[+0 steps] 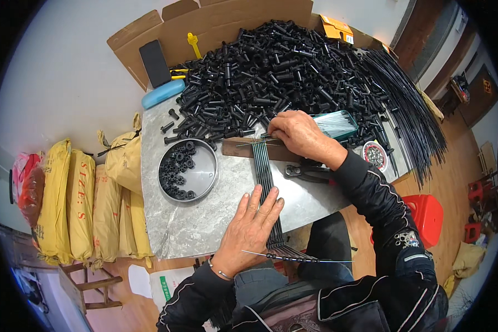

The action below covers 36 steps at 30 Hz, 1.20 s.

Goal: Assembling bundles of thin black wires or tubes into a connector housing using pliers.

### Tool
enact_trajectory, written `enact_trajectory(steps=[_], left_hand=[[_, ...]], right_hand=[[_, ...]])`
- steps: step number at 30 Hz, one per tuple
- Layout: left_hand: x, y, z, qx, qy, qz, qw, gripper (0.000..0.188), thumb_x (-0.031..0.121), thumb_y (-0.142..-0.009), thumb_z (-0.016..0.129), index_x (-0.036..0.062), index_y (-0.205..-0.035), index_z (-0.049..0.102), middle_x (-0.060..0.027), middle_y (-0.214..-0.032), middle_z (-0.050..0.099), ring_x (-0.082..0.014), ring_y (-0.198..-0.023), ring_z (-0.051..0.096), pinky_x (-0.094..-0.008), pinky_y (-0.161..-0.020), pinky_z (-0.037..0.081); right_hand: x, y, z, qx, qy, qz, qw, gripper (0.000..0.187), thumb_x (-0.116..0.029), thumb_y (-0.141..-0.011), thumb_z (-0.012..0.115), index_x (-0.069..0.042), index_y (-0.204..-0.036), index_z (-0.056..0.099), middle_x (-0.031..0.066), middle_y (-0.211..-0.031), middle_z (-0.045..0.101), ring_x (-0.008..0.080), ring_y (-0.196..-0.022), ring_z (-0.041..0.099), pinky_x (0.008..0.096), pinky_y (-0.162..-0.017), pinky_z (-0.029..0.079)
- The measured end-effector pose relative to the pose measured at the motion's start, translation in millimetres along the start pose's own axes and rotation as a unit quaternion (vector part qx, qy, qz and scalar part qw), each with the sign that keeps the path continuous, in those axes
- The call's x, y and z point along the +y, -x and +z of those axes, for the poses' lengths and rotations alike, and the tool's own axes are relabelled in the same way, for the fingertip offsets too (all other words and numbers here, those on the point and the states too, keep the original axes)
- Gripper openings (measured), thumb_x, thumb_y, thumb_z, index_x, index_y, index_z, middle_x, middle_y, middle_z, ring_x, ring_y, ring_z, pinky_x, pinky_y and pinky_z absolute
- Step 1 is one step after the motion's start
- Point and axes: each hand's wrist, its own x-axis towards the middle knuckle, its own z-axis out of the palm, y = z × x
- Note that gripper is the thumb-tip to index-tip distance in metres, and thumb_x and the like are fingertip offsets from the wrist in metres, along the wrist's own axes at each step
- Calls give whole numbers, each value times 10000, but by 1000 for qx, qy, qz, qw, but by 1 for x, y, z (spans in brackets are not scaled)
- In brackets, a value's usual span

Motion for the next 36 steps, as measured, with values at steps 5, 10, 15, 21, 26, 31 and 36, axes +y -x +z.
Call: enact_trajectory(steps=[5,10,15,21,26,31,36], left_hand=[[0,0,0,-6,-9,-2,1000,907,290,-637,761,7,-1406,371,-176,-1508,286,-424,-1384,249,-521,-1124,239],[0,0,-1,-11,-19,0,1000,930,312,-624,767,9,-1407,369,-176,-1509,283,-425,-1381,252,-519,-1124,241],[0,1,-1,-2,-6,1,1000,909,362,-658,752,-5,-1399,374,-182,-1506,285,-428,-1379,254,-515,-1123,241],[-7,1,9,2,-63,18,998,928,663,-742,609,6,-1371,421,-192,-1490,310,-445,-1379,244,-531,-1118,231],[-8,1,8,6,-56,18,998,920,658,-748,609,3,-1368,424,-192,-1492,308,-444,-1381,243,-530,-1117,234],[-6,1,8,12,-56,16,998,917,662,-748,605,3,-1361,433,-192,-1488,314,-446,-1381,242,-528,-1117,238],[0,2,0,1,-28,7,1000,911,343,-655,763,-7,-1398,368,-201,-1499,281,-444,-1369,264,-508,-1121,251]], right_hand=[[-2,0,0,-6,14,1,1000,59,-61,-779,628,-29,-819,658,98,-772,619,300,-759,603,413,-675,475],[-2,-2,1,-5,14,-2,1000,77,-72,-788,627,-31,-838,668,94,-772,627,297,-758,610,410,-677,478],[-5,-5,4,-4,9,-1,1000,63,-74,-787,626,-30,-817,660,98,-773,630,303,-758,614,409,-676,478],[0,-10,7,-24,19,-7,1000,80,-79,-803,616,-24,-846,655,113,-787,637,305,-765,625,409,-689,486],[-5,-8,14,-39,-89,90,991,130,-106,-830,619,-11,-912,654,136,-825,657,304,-786,642,399,-715,502],[-5,-10,8,9,-110,84,990,160,-116,-822,632,-11,-939,662,140,-837,668,308,-782,646,396,-705,506],[5,-4,-4,-108,68,39,991,139,-157,-829,616,-57,-888,692,105,-825,677,296,-799,646,399,-717,475]])
